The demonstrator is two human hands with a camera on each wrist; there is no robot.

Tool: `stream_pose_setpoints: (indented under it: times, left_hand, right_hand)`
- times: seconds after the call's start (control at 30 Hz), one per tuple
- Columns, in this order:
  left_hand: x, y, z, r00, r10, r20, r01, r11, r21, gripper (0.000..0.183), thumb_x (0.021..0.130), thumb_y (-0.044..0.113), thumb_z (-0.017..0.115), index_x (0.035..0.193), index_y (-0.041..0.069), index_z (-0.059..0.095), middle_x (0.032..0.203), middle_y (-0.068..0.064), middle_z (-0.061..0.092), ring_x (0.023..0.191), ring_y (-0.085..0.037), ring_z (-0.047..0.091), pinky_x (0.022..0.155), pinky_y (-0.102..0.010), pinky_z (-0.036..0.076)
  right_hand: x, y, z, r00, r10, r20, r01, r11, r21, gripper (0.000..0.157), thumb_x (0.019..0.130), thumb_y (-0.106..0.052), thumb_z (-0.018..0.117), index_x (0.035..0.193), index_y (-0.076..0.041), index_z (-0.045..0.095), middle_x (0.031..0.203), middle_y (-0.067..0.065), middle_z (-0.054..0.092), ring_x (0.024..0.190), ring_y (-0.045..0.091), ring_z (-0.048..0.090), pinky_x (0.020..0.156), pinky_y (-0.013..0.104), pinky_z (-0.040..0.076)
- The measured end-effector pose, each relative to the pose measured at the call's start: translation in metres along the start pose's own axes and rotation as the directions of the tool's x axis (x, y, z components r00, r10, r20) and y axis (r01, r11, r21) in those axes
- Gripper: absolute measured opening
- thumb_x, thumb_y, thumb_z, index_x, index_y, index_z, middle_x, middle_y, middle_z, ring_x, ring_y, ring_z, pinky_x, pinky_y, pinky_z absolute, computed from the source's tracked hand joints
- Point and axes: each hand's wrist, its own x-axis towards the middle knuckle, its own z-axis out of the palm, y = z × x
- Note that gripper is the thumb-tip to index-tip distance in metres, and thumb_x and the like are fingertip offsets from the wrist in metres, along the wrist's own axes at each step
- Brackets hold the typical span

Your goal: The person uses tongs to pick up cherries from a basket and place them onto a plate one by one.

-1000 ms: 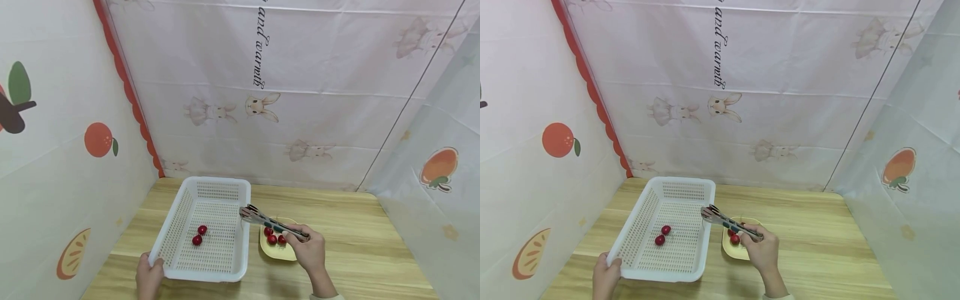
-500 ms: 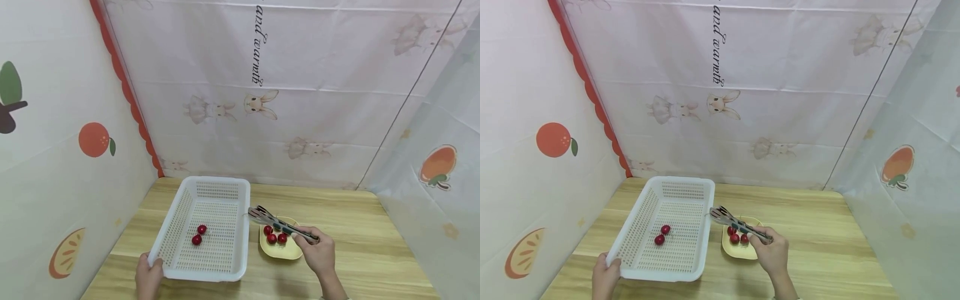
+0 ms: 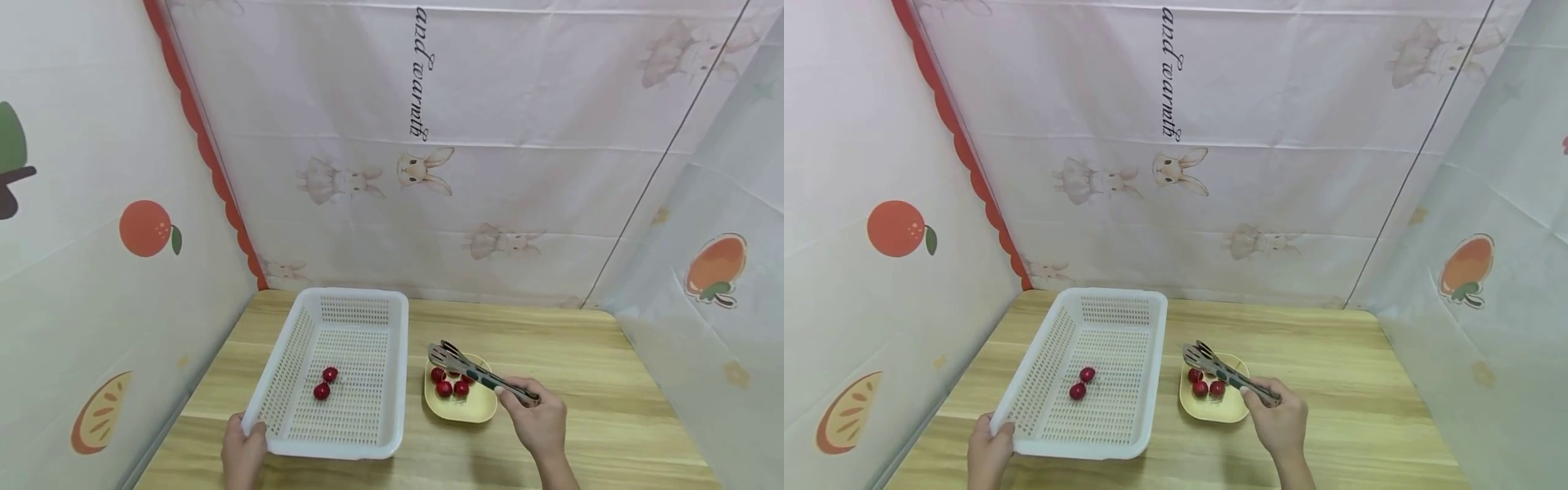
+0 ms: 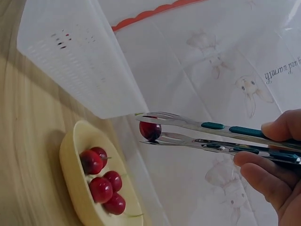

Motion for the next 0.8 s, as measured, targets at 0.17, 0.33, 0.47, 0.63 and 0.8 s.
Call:
stream_pose_setpoints:
  times: [0.17,0.33,0.47,0.63,0.8]
  left_hand:
    - [-0.001,0.0,0.001,1.0,0.007,-0.013,-0.007,1.0,0.003,0.035,0.082,0.007,0.037,0.115,-0.003,0.036,0.112,-0.024,0.046,0.102,-0.041,0.044,0.08,-0.048,0.042]
    - [-0.001,-0.001,0.002,1.0,0.006,-0.016,-0.006,1.0,0.01,0.034,0.082,0.007,0.037,0.115,-0.003,0.036,0.112,-0.022,0.046,0.1,-0.039,0.046,0.078,-0.047,0.043]
    - [-0.001,-0.001,0.002,1.0,-0.001,-0.002,0.001,1.0,0.011,0.035,0.083,0.008,0.037,0.116,-0.002,0.036,0.113,-0.022,0.046,0.1,-0.038,0.046,0.079,-0.046,0.043]
    - [0.0,-0.001,0.001,1.0,-0.009,0.005,0.009,1.0,0.016,0.037,0.083,0.009,0.035,0.118,-0.003,0.034,0.113,-0.023,0.044,0.101,-0.039,0.044,0.079,-0.047,0.042]
    - [0.0,-0.001,0.0,1.0,-0.01,0.005,0.01,1.0,0.017,0.037,0.082,0.008,0.035,0.117,-0.003,0.034,0.112,-0.023,0.045,0.101,-0.04,0.044,0.08,-0.048,0.042]
  right_hand:
    - [-0.002,-0.006,-0.003,0.999,0.038,-0.014,-0.039,0.996,-0.079,0.017,0.063,-0.009,0.074,0.079,-0.006,0.067,0.071,0.007,0.063,0.041,0.01,0.046,0.027,0.017,0.03]
    - [-0.012,0.013,-0.006,0.998,0.045,-0.039,-0.048,0.995,-0.086,0.018,0.062,-0.006,0.074,0.079,-0.007,0.067,0.068,0.004,0.063,0.046,0.006,0.052,0.03,0.014,0.034]
    - [-0.018,0.024,-0.012,0.996,0.079,-0.032,-0.083,0.976,-0.202,0.017,0.064,-0.012,0.074,0.078,-0.008,0.067,0.066,0.004,0.063,0.046,0.01,0.055,0.029,0.019,0.039]
    - [-0.031,0.085,-0.02,0.996,0.063,-0.057,-0.08,0.922,-0.379,0.02,0.063,-0.029,0.075,0.079,-0.022,0.067,0.068,-0.006,0.063,0.049,0.005,0.056,0.032,0.018,0.041]
    - [-0.029,0.076,-0.02,0.998,0.038,-0.044,-0.049,0.952,-0.303,0.019,0.065,-0.022,0.074,0.082,-0.017,0.067,0.073,-0.001,0.064,0.053,0.007,0.059,0.035,0.016,0.043]
